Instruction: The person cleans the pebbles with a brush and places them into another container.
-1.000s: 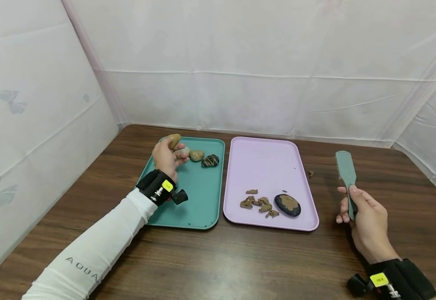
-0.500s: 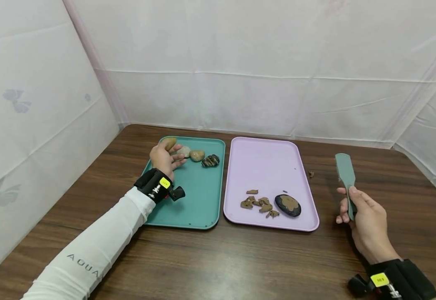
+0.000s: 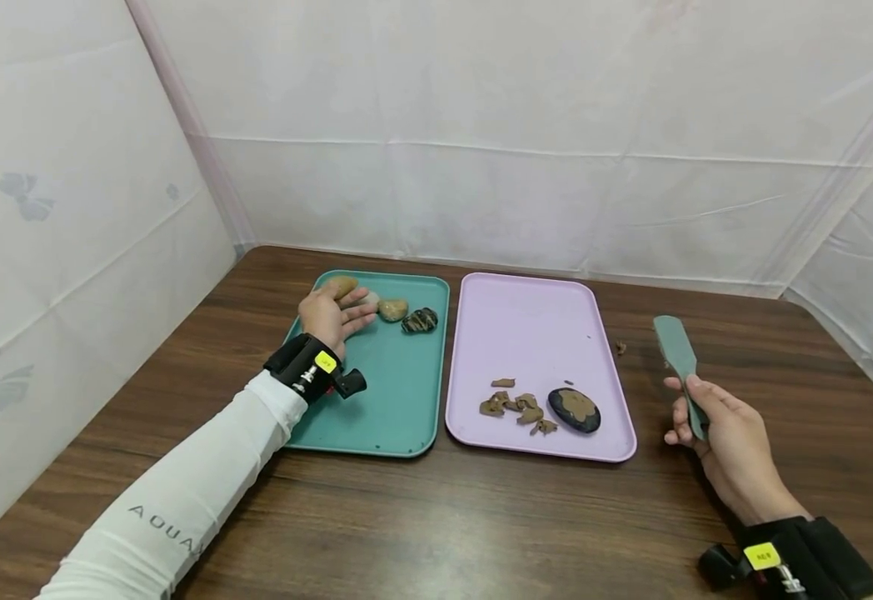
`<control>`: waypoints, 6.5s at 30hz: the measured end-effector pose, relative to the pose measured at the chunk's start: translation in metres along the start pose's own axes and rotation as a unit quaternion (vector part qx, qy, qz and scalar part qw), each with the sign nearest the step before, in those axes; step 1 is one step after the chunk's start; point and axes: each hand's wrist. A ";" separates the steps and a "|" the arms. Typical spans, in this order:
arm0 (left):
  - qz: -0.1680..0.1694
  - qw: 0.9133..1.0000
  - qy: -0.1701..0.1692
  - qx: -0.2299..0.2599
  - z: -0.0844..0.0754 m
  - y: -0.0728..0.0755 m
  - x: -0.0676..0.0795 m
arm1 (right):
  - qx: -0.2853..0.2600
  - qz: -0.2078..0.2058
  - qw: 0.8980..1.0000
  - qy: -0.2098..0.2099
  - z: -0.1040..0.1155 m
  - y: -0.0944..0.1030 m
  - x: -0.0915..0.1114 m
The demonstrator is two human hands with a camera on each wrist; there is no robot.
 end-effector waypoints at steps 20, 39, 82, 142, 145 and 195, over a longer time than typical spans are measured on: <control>0.037 0.996 0.050 -0.057 -0.009 0.001 -0.005 | -0.004 0.024 1.000 -0.005 0.002 0.000 0.000; -0.017 0.998 0.031 -0.059 -0.006 -0.004 -0.005 | 0.002 0.027 1.000 -0.008 0.001 0.003 0.002; 0.054 0.984 -0.078 -0.148 0.013 -0.034 0.012 | -0.017 0.082 0.992 -0.091 0.011 0.020 -0.008; 0.296 0.892 -0.088 -0.329 0.069 -0.115 0.087 | 0.031 0.016 0.999 -0.027 0.022 -0.015 0.008; 0.305 0.882 -0.099 -0.345 0.071 -0.116 0.088 | 0.024 0.015 1.000 -0.015 0.022 -0.019 0.011; 0.358 0.697 -0.194 -0.590 0.096 -0.155 0.101 | 0.015 0.021 0.993 0.118 0.030 -0.058 0.034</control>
Point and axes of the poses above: each hand's wrist, its own x-axis away from the middle knuckle, its own y-axis out of the back of the hand, z = x × y, and after that the axes turned 1 degree about y, right-handed
